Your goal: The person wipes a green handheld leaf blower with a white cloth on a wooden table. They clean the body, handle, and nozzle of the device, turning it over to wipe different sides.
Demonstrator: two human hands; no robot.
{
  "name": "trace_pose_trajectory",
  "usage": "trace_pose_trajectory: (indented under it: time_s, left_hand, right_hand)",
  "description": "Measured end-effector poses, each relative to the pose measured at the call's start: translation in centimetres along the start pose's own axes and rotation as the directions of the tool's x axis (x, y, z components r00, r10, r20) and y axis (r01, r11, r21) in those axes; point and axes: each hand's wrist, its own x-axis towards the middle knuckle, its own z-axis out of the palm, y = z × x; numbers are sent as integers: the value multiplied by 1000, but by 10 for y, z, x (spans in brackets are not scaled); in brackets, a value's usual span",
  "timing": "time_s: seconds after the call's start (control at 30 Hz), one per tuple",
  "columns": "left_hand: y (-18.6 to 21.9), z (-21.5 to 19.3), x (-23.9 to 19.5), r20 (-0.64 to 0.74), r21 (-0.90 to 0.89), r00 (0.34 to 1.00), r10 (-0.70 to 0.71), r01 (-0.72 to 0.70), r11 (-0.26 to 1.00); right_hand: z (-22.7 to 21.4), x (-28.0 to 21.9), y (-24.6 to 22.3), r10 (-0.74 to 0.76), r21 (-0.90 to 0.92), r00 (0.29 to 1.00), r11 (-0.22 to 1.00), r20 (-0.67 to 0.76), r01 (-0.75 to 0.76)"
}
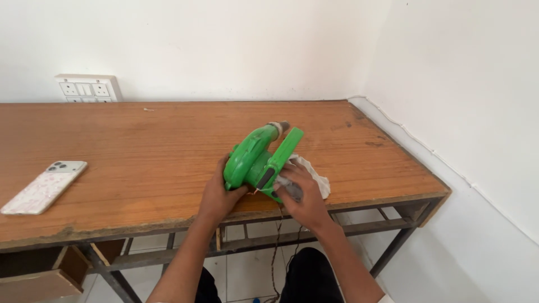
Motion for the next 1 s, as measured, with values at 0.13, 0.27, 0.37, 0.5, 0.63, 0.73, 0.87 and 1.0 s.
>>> trace_pose_trajectory:
  time_s: [0.13, 0.27, 0.37, 0.5, 0.63, 0.73, 0.87, 1.0]
  left_hand:
    - [3, -1, 2, 9, 68, 998, -57, 56, 996]
    - [-2, 2, 2, 7, 79, 999, -39, 38, 996]
    - [7, -1, -3, 12, 63, 998, -54, 53, 997]
    - [9, -3, -1, 16, -5, 1000, -19, 19, 1000]
    - [6, -2, 3, 24, 63, 998, -57, 56, 996]
    - [8, 0, 1, 14, 37, 998, -55, 54, 998]
    - [6, -1, 0, 12, 27, 999, -51, 51, 998]
    - [11, -3, 0, 24, 71, 994, -103, 101, 992]
  right_hand:
    - [1, 12, -24, 277, 177, 961, 946, 1, -273]
    - [-1, 18, -5, 575, 527, 818, 686, 30, -502]
    - [3, -7, 34, 701, 550, 713, 596, -1, -585]
    - [1, -21, 59, 584, 471, 811, 728, -46, -498]
    - [-8, 18, -30, 481, 429, 875, 801, -46, -418]
    - [-7, 11, -17, 389, 320, 920, 879, -50, -354]
    - [-3, 14, -4, 544, 237, 839, 816, -11, -526]
    - [-7, 19, -22, 797, 243, 601, 571, 67, -784]
